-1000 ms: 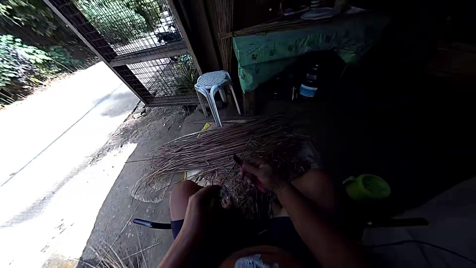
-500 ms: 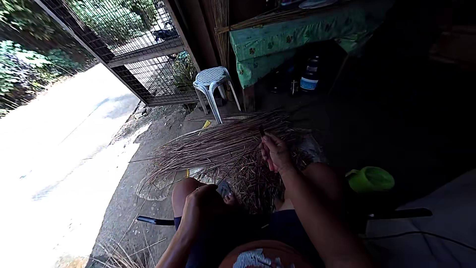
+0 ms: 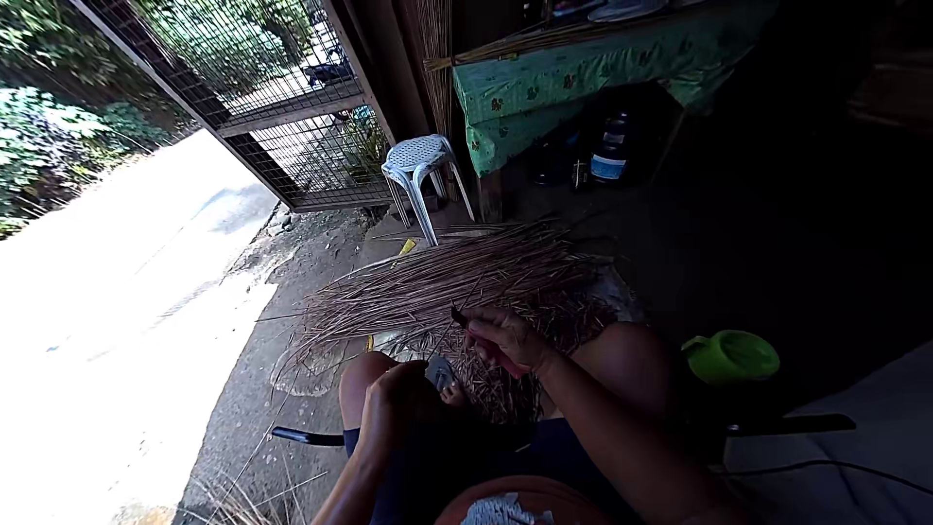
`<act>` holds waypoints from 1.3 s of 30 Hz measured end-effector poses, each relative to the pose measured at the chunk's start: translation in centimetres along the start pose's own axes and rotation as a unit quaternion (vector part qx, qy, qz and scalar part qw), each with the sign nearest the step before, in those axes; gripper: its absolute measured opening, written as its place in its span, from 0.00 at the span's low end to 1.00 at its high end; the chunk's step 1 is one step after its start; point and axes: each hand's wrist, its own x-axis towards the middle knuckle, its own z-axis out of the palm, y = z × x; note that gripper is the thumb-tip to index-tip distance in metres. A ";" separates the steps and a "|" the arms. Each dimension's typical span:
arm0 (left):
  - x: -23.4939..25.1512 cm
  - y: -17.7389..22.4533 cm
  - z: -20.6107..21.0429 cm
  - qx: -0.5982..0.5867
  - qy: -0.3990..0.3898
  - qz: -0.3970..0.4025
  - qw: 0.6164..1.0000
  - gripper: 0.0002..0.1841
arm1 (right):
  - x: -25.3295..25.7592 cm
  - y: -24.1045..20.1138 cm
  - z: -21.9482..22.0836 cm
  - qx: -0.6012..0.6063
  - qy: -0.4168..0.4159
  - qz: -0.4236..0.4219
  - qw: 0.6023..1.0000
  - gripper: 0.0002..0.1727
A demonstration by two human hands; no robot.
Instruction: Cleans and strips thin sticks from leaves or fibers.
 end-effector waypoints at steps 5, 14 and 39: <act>-0.4 -0.4 0.0 0.009 0.003 0.012 1.000 0.12 | 0.5 -0.8 -1.6 0.014 0.091 -0.016 0.996 0.19; -0.5 -0.6 -0.2 0.013 0.007 0.017 1.000 0.11 | 0.5 -1.3 -1.7 0.033 0.114 -0.007 0.993 0.18; -0.5 -0.1 -0.1 0.030 -0.003 0.047 0.998 0.13 | 0.0 -1.3 -1.0 0.024 0.063 -0.023 0.997 0.17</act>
